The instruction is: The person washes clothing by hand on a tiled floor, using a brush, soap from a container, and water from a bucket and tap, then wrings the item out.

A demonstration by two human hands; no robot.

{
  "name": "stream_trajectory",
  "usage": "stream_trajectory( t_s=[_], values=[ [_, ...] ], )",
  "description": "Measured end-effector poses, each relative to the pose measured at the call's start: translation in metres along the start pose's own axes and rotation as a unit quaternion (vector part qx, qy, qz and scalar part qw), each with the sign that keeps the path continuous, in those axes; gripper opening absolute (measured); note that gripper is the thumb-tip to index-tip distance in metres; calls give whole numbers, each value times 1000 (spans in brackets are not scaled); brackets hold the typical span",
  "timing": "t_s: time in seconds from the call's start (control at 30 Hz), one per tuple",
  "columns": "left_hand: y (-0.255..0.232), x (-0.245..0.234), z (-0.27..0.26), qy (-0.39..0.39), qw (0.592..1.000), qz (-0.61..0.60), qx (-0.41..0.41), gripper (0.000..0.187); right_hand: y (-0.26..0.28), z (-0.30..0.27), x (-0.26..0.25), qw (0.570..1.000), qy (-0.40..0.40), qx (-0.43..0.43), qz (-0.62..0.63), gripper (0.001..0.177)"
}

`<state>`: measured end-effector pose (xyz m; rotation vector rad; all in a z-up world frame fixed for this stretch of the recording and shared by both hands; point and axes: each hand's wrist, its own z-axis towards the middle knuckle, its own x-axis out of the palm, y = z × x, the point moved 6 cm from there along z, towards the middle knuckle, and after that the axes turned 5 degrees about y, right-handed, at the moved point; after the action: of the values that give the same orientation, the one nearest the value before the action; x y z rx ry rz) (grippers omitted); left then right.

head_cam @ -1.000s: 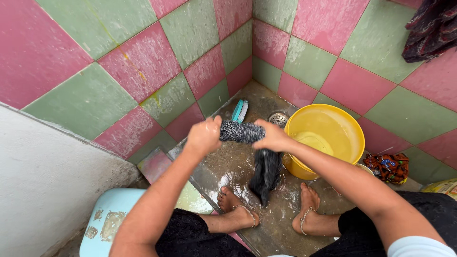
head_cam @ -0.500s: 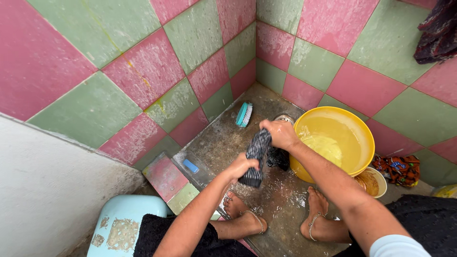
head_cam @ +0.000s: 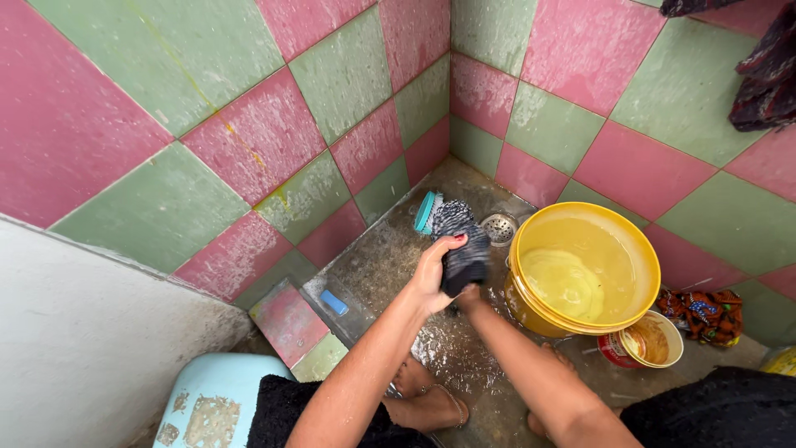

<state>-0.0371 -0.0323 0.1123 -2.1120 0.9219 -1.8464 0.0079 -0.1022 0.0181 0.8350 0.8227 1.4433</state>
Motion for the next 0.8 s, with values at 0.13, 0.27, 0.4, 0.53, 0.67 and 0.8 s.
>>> stream_trajectory(
  t_s=[0.13, 0.27, 0.4, 0.53, 0.67, 0.8],
  values=[
    [-34, 34, -14, 212, 929, 294, 76, 47, -57, 16, -13, 975, 129, 166, 72, 52],
    [-87, 57, -58, 23, 406, 874, 266, 75, -67, 38, -19, 870, 282, 330, 235, 53],
    [-90, 65, -65, -4, 251, 915, 316, 91, 7, 43, -6, 570, 490, 436, 494, 50],
    [-83, 58, -56, 59, 239, 885, 396, 81, 25, 32, 2, 415, 519, 573, 480, 55],
    [-80, 55, -65, 112, 201, 874, 429, 38, 48, 6, 0, 395, 630, 524, 415, 70],
    [-90, 74, -77, 75, 80, 873, 476, 19, 50, -7, -12, 447, 647, 524, 326, 115]
  ],
)
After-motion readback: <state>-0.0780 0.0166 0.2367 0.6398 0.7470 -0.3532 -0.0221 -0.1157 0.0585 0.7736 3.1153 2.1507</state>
